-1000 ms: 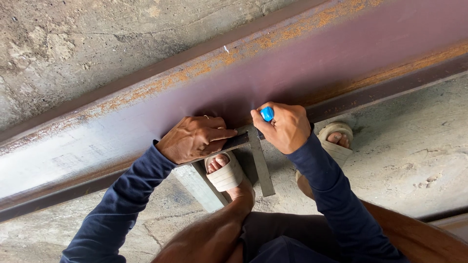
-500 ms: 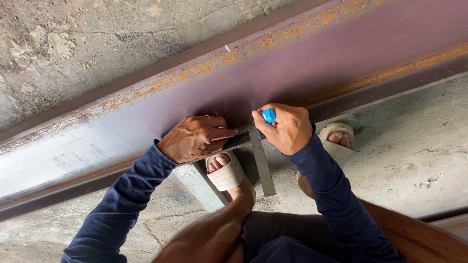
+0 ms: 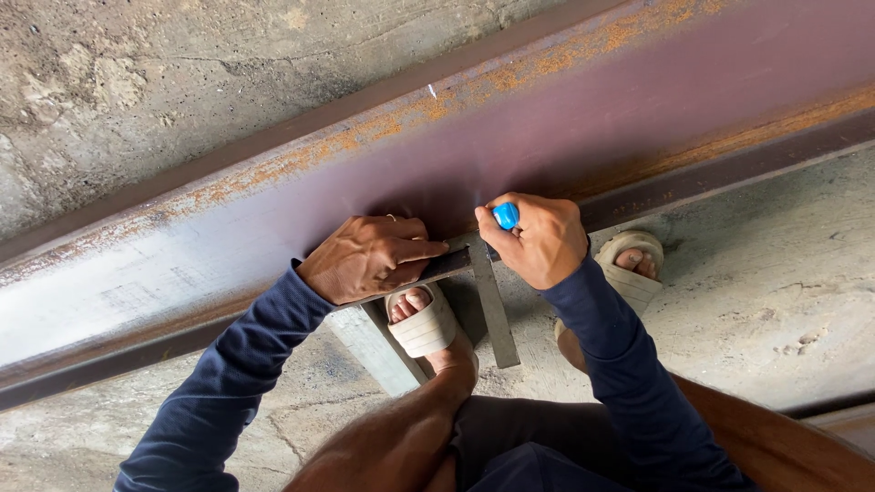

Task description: Marking layout lines on metal I-beams using a square and a marker

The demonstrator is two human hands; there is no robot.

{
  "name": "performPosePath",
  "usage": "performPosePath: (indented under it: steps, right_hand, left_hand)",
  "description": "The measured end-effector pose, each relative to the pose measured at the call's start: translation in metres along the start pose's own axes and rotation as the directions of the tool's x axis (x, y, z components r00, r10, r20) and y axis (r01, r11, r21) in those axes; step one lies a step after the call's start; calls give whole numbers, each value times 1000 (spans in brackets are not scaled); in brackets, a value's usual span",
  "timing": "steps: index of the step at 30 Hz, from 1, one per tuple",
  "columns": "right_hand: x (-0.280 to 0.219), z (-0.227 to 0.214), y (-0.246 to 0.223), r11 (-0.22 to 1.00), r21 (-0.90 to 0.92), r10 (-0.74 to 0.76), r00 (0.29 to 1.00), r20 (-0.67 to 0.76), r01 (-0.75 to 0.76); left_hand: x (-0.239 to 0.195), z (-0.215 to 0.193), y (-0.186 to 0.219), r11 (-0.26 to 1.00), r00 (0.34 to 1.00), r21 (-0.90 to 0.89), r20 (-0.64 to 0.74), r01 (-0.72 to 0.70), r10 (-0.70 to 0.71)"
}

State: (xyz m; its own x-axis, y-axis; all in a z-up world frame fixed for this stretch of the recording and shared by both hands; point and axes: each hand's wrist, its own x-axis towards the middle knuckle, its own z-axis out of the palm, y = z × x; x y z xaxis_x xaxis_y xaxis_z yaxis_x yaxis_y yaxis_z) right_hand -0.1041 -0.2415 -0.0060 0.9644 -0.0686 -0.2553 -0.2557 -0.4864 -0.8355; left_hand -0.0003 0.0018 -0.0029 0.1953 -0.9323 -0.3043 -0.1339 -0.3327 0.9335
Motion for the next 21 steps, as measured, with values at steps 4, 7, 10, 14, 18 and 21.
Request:
performPosePath:
  steps: [4,7,10,14,18,21]
  right_hand:
    - [0,1,-4,1000,-5,20,999,-38,-20]
    - [1,0,-7,1000,0,17,999,-40,-17]
    - [2,-1,-8,1000,6,7,999,-51,-7]
    - [10,-9,-14,994,109,-5,997,-81,14]
    - [7,-15,-9,996,85,2,994,-107,7]
    - [3,-20,2,998,55,38,989,-140,-30]
  left_hand:
    - [-1,2,-1,1000,1000,7,0,2,-2]
    - [-1,1,-1,1000,1000,22,-1,-9,9]
    - [-1,0,1,1000,1000,20,-4,-18,18]
    - [-1,0,1,1000,1000,3,-19,-20,20]
    - [-2,0,1,999,999,35,-27,-34,35]
    - [-2,3,-1,998,999,63,-26,-26,28]
